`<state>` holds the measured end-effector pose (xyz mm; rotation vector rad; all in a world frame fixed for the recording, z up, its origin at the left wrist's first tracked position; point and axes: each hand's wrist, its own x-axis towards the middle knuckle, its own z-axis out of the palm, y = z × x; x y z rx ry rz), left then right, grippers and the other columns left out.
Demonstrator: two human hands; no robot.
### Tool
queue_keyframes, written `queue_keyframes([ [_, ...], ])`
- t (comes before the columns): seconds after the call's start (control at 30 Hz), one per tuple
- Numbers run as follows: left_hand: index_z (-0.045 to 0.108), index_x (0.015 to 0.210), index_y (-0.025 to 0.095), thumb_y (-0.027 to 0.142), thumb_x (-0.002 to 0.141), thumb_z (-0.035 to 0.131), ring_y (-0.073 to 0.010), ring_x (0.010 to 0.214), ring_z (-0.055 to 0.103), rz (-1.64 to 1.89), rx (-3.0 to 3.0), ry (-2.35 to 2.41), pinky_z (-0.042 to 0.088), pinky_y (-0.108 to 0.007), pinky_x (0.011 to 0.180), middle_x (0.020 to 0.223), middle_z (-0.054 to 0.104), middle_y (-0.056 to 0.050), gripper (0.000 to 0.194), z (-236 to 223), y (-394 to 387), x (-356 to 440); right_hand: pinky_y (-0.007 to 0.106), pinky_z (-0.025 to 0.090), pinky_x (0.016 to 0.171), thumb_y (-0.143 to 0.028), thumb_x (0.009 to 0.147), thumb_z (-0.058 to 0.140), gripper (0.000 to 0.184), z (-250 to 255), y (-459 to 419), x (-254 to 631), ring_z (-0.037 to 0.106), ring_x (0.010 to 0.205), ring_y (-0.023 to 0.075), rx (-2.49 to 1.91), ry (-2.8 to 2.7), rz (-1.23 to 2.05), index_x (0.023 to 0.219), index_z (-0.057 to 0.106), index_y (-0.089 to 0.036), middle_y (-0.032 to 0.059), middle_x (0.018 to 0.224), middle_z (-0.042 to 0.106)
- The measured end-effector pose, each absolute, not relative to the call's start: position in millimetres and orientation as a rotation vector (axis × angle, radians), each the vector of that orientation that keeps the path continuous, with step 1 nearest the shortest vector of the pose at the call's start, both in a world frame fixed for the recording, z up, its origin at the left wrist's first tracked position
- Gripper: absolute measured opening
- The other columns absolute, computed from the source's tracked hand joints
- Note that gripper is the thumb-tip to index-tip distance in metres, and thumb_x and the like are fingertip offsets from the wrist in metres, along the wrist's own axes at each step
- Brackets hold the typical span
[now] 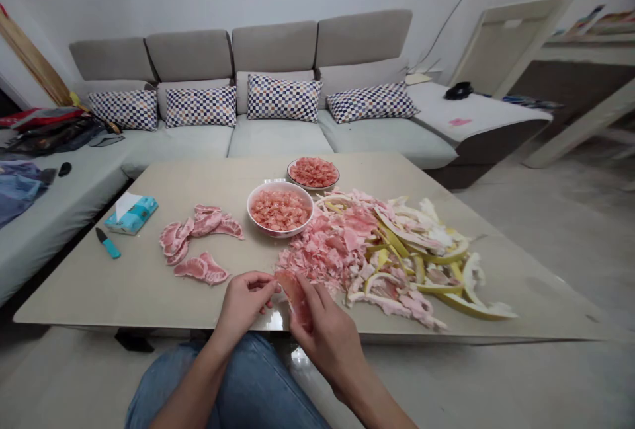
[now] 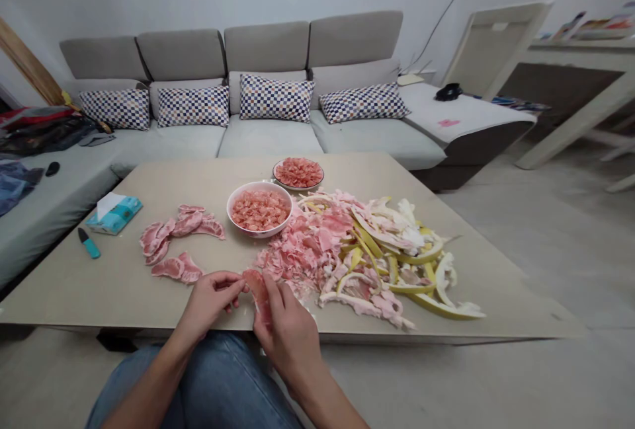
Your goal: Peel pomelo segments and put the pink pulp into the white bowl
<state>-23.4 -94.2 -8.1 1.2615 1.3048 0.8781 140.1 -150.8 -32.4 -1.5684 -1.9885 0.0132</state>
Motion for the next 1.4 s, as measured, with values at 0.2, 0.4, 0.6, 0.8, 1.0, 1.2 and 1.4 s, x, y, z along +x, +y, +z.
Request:
queue_keyframes([
  [0.2,0.066,0.07,0.015,0.033,0.072,0.065,-0.0108,0.044,0.053,0.914,1.232,1.31,0.039,-0.019,0.039,0.056,0.066,-0.001,0.019,-11,-94,-21,0.033,0.055,0.063,-0.014,0.079,0.053,0.068,-28,-152,142,0.068,0.078,0.0246,-1.552,-2.03,0.061,0.143,0.031,-0.022,0.0113,0.107,0.064],
  [0.4,0.066,0.075,0.015,0.034,0.075,0.063,-0.0126,0.05,0.056,0.946,1.275,1.331,0.041,-0.02,0.041,0.067,0.069,-0.003,0.019,-11,-94,-23,0.031,0.054,0.06,-0.014,0.08,0.052,0.061,-26,-154,145,0.068,0.076,0.0237,-1.612,-2.056,0.025,0.139,0.038,-0.019,0.0113,0.105,0.064],
  [0.6,0.075,0.085,0.013,0.035,0.073,0.068,-0.0118,0.047,0.054,0.926,1.304,1.357,0.038,-0.02,0.041,0.063,0.069,-0.004,0.025,-8,-97,-20,0.029,0.051,0.057,-0.017,0.081,0.052,0.059,-28,-153,146,0.067,0.072,0.0223,-1.619,-2.086,-0.056,0.139,0.041,-0.017,0.0108,0.1,0.064],
  [0.8,0.074,0.083,0.013,0.035,0.073,0.068,-0.0109,0.047,0.055,0.911,1.244,1.313,0.038,-0.019,0.039,0.075,0.075,-0.007,0.025,-9,-94,-22,0.028,0.051,0.059,-0.017,0.081,0.052,0.06,-28,-153,144,0.066,0.073,0.0217,-1.61,-2.081,-0.065,0.14,0.04,-0.019,0.011,0.101,0.065],
  [1.0,0.071,0.072,0.013,0.036,0.072,0.067,-0.0096,0.044,0.054,0.91,1.181,1.281,0.036,-0.018,0.037,0.072,0.074,-0.007,0.023,-8,-93,-24,0.029,0.052,0.061,-0.016,0.082,0.052,0.062,-25,-153,142,0.065,0.074,0.0218,-1.578,-2.104,-0.11,0.142,0.039,-0.021,0.0109,0.101,0.064],
  [1.2,0.068,0.067,0.014,0.033,0.069,0.071,-0.0079,0.042,0.051,0.943,1.122,1.265,0.032,-0.016,0.036,0.062,0.07,-0.003,0.02,-9,-92,-24,0.029,0.052,0.061,-0.014,0.08,0.053,0.062,-21,-152,142,0.065,0.074,0.0217,-1.569,-2.083,0.05,0.141,0.043,-0.021,0.0113,0.101,0.065],
  [1.4,0.067,0.07,0.013,0.036,0.067,0.075,-0.0074,0.044,0.051,0.948,1.035,1.14,0.03,-0.015,0.037,0.059,0.066,-0.002,0.024,-3,-95,-27,0.041,0.048,0.094,-0.017,0.075,0.057,0.056,-3,-149,156,0.06,0.111,0.0265,-1.411,-1.757,0.73,0.131,0.053,-0.022,0.0099,0.122,0.064],
])
